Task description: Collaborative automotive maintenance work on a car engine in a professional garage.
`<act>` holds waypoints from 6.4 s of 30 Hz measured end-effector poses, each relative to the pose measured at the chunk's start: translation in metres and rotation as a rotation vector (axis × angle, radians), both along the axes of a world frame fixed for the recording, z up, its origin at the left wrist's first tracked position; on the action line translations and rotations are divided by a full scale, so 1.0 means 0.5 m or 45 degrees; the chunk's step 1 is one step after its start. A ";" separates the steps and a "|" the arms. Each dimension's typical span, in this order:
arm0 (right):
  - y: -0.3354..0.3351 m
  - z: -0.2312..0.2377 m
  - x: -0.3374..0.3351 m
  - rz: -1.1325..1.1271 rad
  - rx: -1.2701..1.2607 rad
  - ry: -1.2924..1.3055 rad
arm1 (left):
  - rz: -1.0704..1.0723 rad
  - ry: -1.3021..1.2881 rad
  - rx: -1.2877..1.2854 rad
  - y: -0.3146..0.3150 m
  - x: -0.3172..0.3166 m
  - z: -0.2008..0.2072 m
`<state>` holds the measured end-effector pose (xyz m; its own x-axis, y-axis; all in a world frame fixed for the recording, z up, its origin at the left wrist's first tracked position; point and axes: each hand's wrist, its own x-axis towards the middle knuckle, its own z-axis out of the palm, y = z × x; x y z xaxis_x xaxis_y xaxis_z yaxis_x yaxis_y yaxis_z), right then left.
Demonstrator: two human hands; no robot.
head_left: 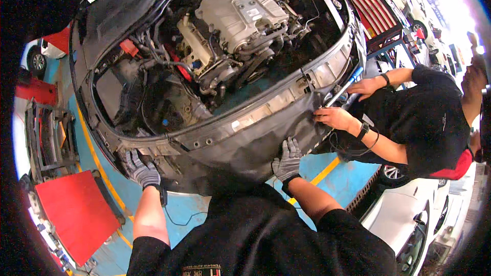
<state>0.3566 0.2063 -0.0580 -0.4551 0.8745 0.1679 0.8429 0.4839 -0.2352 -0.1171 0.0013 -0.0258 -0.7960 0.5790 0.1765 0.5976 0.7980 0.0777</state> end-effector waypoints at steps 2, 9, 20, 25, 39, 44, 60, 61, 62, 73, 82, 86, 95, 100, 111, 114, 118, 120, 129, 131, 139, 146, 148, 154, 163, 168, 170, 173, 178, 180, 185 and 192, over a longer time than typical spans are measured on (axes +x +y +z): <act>0.002 -0.007 0.003 -0.013 -0.006 -0.015 | -0.062 0.012 0.082 0.007 -0.002 0.002; -0.004 0.001 -0.001 -0.029 -0.002 -0.050 | -0.082 0.043 0.100 0.004 0.004 0.006; -0.092 0.117 -0.027 -0.228 -0.148 -0.073 | 0.109 -0.147 -0.119 0.012 0.017 0.041; -0.290 0.046 0.072 -0.362 -0.428 -0.110 | 0.067 -0.276 -0.066 0.021 0.039 0.105; -0.822 -0.168 0.251 -1.009 -1.636 -0.223 | 0.005 -0.151 -0.198 -0.020 0.015 0.074; -0.778 -0.182 0.198 -0.878 -1.502 -0.045 | 0.078 -0.221 -0.288 -0.021 0.001 0.074; -0.624 -0.095 0.099 -0.752 -1.275 0.052 | 0.024 -0.216 -0.255 -0.010 0.017 0.066; -0.640 -0.109 0.108 -0.764 -1.266 0.020 | 0.008 -0.264 -0.170 -0.012 0.014 0.061; -0.655 -0.123 0.115 -0.777 -1.260 -0.008 | -0.007 -0.241 -0.158 -0.014 0.007 0.046; -0.746 -0.069 0.140 -1.183 -1.581 0.059 | 0.013 -0.135 -0.333 -0.015 0.017 0.076; -0.688 -0.092 0.089 -0.943 -1.508 0.093 | 0.038 -0.248 -0.316 -0.016 0.029 0.116; -0.673 -0.110 0.089 -0.850 -1.417 0.072 | 0.030 -0.088 -0.241 -0.029 -0.032 -0.009; -0.705 -0.112 0.132 -0.974 -1.458 -0.022 | 0.039 -0.316 -0.462 -0.009 0.038 0.140; -0.698 -0.008 0.085 -1.120 -1.570 0.156 | -0.001 -0.209 -0.506 -0.021 0.007 0.092; -0.715 -0.141 0.157 -0.903 -1.442 0.017 | -0.011 -0.262 -0.321 -0.017 0.030 0.108; -0.713 -0.147 0.164 -0.982 -1.445 0.043 | -0.035 -0.230 -0.336 -0.012 0.040 0.122; -0.676 -0.021 0.096 -1.071 -1.509 0.070 | -0.015 -0.190 -0.329 -0.027 0.016 0.092; -0.679 -0.042 0.110 -1.058 -1.529 0.041 | -0.025 -0.218 -0.304 -0.018 0.029 0.102; -0.688 -0.081 0.128 -0.897 -1.470 0.036 | -0.053 -0.255 -0.263 -0.025 0.024 0.104; -0.691 -0.062 0.120 -0.906 -1.450 0.028 | -0.021 -0.276 -0.367 -0.014 0.044 0.160; -0.718 -0.138 0.156 -0.857 -1.378 0.033 | -0.022 -0.275 -0.389 -0.016 0.016 0.094; -0.699 -0.147 0.170 -0.775 -1.513 -0.067 | -0.002 -0.261 -0.362 -0.014 0.016 0.091; -0.706 -0.140 0.169 -0.805 -1.431 0.017 | -0.001 -0.258 -0.379 -0.018 0.011 0.088; -0.701 -0.109 0.161 -0.861 -1.363 0.056 | -0.016 -0.264 -0.392 -0.015 0.027 0.119; -0.704 -0.104 0.149 -0.840 -1.347 0.073 | 0.004 -0.280 -0.413 -0.013 0.022 0.112; -0.702 -0.090 0.133 -0.864 -1.391 0.043 | -0.020 -0.264 -0.452 -0.017 0.014 0.099; -0.705 -0.097 0.135 -0.832 -1.376 0.038 | 0.000 -0.275 -0.411 -0.017 0.017 0.106; -0.708 -0.109 0.142 -0.756 -1.372 0.053 | 0.018 -0.276 -0.448 -0.017 0.017 0.112; -0.721 -0.166 0.176 -0.434 -1.299 -0.107 | -0.014 -0.249 -0.346 -0.006 0.025 0.101; -0.720 -0.169 0.180 -0.365 -1.248 -0.150 | -0.028 -0.196 -0.195 -0.017 0.018 0.077; -0.706 -0.151 0.161 -0.484 -1.300 -0.113 | 0.019 -0.287 -0.126 -0.036 -0.007 0.053; -0.740 -0.250 0.224 -0.377 -1.285 -0.041 | -0.061 -0.186 -0.137 -0.018 0.013 0.065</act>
<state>0.4684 -0.1637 -0.1828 -0.1914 0.6792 -0.7085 0.9085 -0.1507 -0.3899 -0.1108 -0.0076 0.0069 -0.7797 0.6261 -0.0038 0.6238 0.7772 0.0825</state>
